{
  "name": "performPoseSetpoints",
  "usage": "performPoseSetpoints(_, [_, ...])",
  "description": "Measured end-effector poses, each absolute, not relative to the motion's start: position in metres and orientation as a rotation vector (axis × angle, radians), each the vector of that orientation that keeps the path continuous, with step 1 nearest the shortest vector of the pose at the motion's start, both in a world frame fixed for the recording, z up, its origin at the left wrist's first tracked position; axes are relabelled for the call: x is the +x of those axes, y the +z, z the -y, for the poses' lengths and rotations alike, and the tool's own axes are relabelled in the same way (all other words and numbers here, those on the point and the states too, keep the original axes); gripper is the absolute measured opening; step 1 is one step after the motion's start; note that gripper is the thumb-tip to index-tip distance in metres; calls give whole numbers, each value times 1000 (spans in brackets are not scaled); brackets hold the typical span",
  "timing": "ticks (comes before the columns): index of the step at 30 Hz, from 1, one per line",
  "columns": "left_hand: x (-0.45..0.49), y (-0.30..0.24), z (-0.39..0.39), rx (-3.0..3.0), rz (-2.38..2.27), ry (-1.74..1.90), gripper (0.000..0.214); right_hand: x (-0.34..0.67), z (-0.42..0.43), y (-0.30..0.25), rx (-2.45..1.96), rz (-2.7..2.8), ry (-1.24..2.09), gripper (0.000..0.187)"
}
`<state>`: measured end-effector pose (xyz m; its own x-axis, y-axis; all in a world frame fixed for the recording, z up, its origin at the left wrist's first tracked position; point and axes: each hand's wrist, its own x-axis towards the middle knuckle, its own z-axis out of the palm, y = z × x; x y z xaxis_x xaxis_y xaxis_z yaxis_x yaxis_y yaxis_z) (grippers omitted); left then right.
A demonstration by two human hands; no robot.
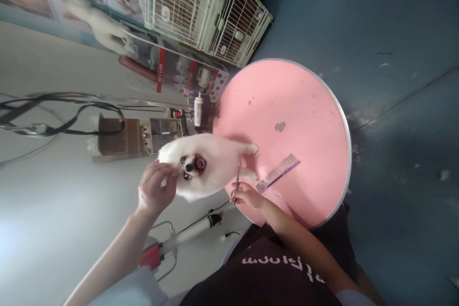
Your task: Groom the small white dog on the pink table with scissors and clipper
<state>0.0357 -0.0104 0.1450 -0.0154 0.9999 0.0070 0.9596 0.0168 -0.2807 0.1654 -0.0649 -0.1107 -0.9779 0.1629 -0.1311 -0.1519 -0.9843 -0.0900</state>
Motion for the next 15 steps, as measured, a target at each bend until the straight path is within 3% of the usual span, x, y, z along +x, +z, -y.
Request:
performPoseSetpoints(9, [11,139,18,-2170,1856,193,9,178,42,-119,-254,552,2912,14])
performPoseSetpoints(15, [17,137,16,-2195,1842,189,9,180,61,-107,-393,535,2966,20])
